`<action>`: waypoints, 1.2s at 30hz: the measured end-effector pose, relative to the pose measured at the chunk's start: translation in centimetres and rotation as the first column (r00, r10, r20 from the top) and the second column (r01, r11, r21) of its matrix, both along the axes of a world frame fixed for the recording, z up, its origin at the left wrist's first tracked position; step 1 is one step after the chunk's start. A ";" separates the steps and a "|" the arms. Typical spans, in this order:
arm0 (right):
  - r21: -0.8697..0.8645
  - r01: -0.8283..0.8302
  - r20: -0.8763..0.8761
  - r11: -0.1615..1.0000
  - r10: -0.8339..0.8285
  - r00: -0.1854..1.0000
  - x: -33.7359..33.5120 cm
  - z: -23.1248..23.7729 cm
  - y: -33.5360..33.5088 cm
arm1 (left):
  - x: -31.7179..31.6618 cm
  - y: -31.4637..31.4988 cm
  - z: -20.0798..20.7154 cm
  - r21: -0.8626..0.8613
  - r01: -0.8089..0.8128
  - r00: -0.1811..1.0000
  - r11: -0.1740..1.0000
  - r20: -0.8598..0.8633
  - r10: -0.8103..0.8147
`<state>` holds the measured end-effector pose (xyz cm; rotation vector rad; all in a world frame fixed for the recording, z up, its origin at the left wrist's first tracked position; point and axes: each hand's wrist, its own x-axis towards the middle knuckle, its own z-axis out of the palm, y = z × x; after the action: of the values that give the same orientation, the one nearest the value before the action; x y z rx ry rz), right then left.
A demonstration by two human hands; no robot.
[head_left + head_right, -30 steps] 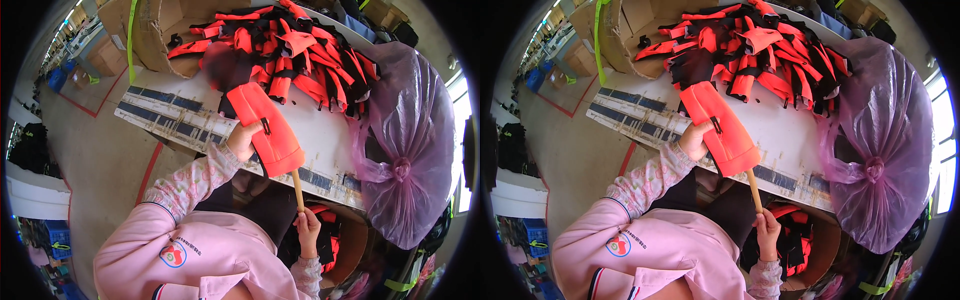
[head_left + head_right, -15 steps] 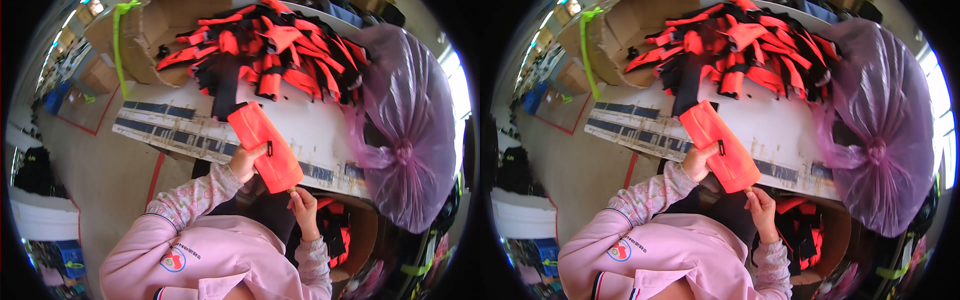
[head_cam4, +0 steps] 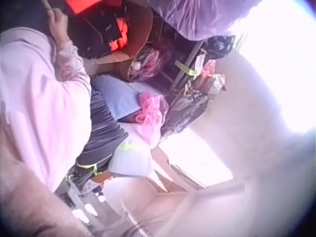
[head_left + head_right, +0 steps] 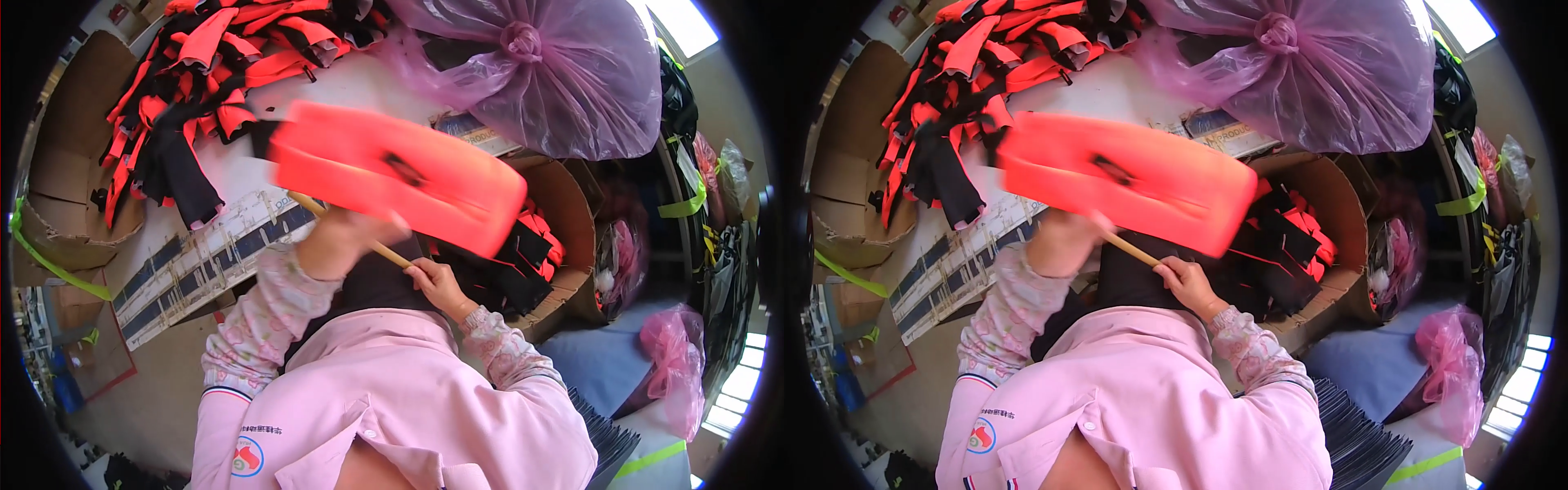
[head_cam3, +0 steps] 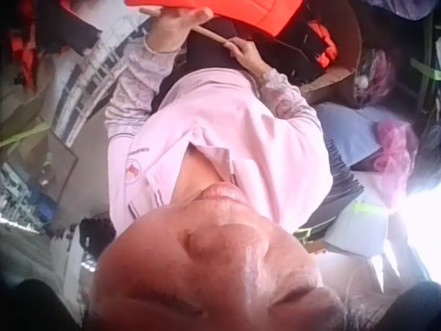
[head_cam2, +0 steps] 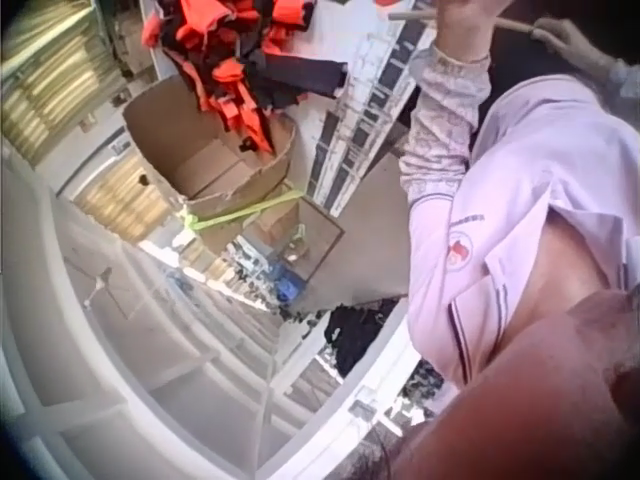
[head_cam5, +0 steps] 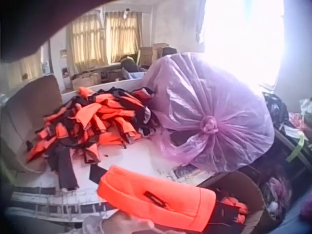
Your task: The person uses a wooden stick to turn fabric parts right-side out and check for quality in a garment factory.
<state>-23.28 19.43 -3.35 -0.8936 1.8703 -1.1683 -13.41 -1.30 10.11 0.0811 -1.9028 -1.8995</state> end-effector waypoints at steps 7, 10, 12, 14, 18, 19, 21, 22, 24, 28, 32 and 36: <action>-0.006 -0.082 0.042 0.997 0.082 0.996 -0.3 1.7 -3.1 | 5.7 -4.0 1.4 0.343 0.146 0.898 0.928 0.347 -0.269; -0.121 0.010 -0.019 0.993 -0.012 1.000 -1.5 3.1 -5.0 | 10.9 -11.1 -1.7 0.027 -0.660 0.729 0.751 0.264 0.632; -0.255 0.035 -0.284 0.966 -0.110 0.952 -4.3 3.2 -7.0 | 15.8 -16.5 -4.7 -0.431 -0.824 0.309 0.367 0.201 0.930; -0.203 0.013 -0.624 0.979 -0.139 0.769 -6.8 5.2 -9.7 | 19.4 -18.7 -6.7 -0.797 -0.562 0.212 0.222 0.121 0.970; 0.055 0.047 -0.893 0.997 0.028 0.449 -11.9 7.1 -14.2 | 20.9 -19.5 -9.9 -0.831 -0.500 0.225 0.242 0.146 0.963; 0.042 0.046 -0.900 0.998 0.018 0.435 -12.0 7.1 -14.8 | 20.6 -19.8 -9.8 -0.827 -0.513 0.225 0.231 0.130 0.966; 0.021 0.076 -0.968 0.997 0.002 0.251 -12.3 7.0 -15.5 | 19.6 -19.8 -9.9 -0.629 -0.667 0.242 0.400 0.326 0.914; 0.025 0.044 -0.957 0.999 0.011 0.290 -11.8 7.0 -15.9 | 19.1 -19.5 -9.9 -0.624 -0.675 0.243 0.393 0.315 0.918; -0.049 -0.067 -0.922 0.997 -0.019 0.387 -9.4 7.6 -16.6 | 17.8 -18.1 -10.2 -0.377 -0.802 0.302 0.463 0.413 0.859; -0.227 -0.379 -0.438 0.897 0.254 0.863 -2.1 10.0 -17.4 | 13.6 -10.1 -10.0 -0.359 -0.701 0.560 0.616 0.256 0.788; -0.099 -0.598 -0.400 0.795 0.519 0.756 2.1 12.1 -17.1 | 10.6 -2.2 -7.7 -0.141 -0.492 0.740 0.859 0.452 0.498; -0.087 -0.634 -0.422 0.768 0.548 0.722 2.6 10.4 -15.9 | 10.5 -0.6 -10.6 0.318 -0.647 0.734 0.692 0.505 0.454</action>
<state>-20.71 3.54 7.04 -1.8052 1.5284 -0.8374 -2.88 -1.94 -0.53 1.1553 -1.3115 -1.9212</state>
